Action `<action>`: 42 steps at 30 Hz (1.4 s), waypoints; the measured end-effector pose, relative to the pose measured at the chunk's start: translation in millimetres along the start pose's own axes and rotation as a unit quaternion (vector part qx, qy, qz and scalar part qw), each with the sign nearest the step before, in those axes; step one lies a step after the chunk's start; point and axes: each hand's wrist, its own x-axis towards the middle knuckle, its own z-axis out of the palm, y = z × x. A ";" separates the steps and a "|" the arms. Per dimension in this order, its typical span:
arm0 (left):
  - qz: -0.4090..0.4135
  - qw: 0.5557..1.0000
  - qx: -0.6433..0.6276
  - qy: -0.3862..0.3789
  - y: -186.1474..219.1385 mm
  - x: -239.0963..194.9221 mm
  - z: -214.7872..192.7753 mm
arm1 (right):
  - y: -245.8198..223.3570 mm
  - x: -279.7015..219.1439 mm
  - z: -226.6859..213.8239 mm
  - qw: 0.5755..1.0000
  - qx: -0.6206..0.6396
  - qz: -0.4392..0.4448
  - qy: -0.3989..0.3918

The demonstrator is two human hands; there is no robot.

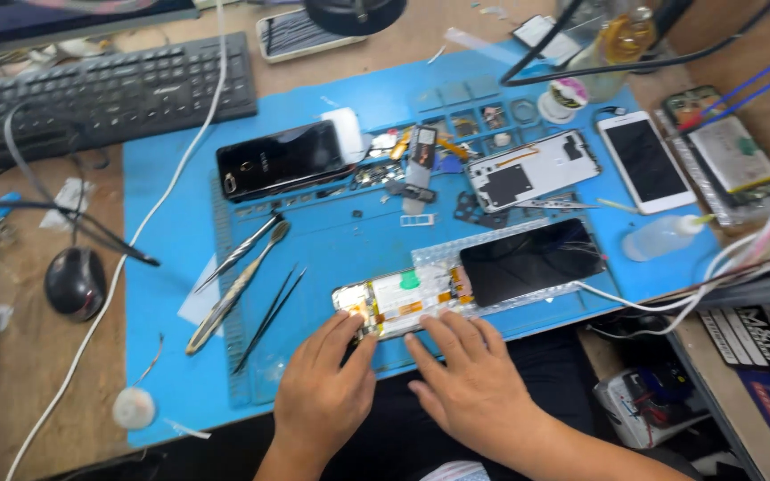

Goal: The person uses tweezers to adjust small components on a disassembled smartphone motherboard. They then place a replacement screen on the workbench and continue to manipulate the phone's internal parts.

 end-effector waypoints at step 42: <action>-0.040 0.999 -0.017 0.021 10.7 -1.7 -0.5 | -2.1 -4.2 5.8 0.995 -0.097 -0.010 0.020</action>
